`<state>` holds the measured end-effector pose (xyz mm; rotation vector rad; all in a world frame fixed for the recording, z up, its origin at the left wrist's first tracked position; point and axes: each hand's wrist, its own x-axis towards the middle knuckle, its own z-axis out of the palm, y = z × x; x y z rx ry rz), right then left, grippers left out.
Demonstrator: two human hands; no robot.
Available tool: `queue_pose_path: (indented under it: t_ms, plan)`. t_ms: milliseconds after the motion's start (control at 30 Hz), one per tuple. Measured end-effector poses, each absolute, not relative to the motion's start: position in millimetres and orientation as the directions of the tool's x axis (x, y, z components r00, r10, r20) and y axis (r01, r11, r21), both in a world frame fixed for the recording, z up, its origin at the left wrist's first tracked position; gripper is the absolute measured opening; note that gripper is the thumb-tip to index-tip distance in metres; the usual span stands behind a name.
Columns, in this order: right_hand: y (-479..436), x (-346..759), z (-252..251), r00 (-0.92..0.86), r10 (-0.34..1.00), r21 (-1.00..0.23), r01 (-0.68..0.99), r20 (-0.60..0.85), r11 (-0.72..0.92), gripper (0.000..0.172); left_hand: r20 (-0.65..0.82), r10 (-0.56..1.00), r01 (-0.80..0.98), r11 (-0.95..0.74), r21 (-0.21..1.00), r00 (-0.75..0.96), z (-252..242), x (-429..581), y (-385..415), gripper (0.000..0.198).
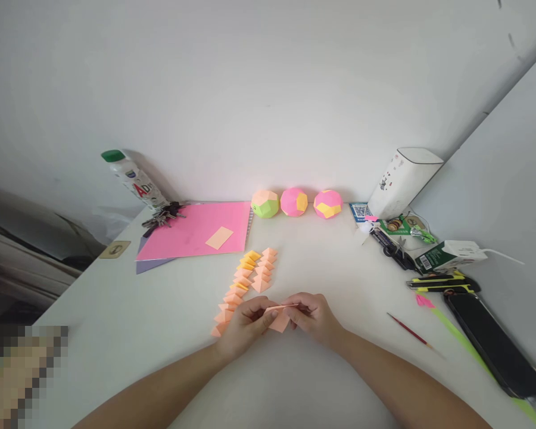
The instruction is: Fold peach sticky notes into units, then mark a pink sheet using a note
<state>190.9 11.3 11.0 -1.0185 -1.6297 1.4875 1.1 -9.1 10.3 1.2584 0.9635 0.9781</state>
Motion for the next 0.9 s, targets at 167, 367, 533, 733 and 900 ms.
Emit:
queue_pose_path:
  t_ms: [167, 367, 533, 733, 900]
  plan:
    - [11.7, 191.0, 9.4, -0.449, 0.893, -0.996, 0.086, -0.006, 0.036, 0.021, -0.026, 0.958, -0.012, 0.031, 0.999, 0.285, 8.8, 0.2, -8.5, 0.03]
    - [11.9, 191.6, 7.5, -0.447, 0.894, -0.995, 0.096, -0.026, 0.019, 0.022, -0.015, 0.961, 0.03, 0.007, 1.0, 0.275, 8.7, -0.7, -8.6, 0.031]
    - [12.3, 192.2, 8.5, -0.462, 0.886, -0.996, 0.087, -0.028, 0.014, 0.021, 0.0, 0.957, 0.017, -0.005, 1.0, 0.291, 9.7, -1.3, -9.6, 0.029]
    - [12.7, 190.5, 11.7, -0.5, 0.866, -0.994, 0.105, -0.014, 0.044, 0.021, 0.018, 0.963, 0.048, -0.032, 0.998, 0.268, 9.4, 1.0, -10.3, 0.025]
    - [11.5, 189.7, 10.3, -0.522, 0.853, -0.983, 0.156, 0.001, 0.097, 0.022, 0.018, 0.968, 0.066, -0.036, 0.997, 0.252, 8.2, 3.2, -11.3, 0.02]
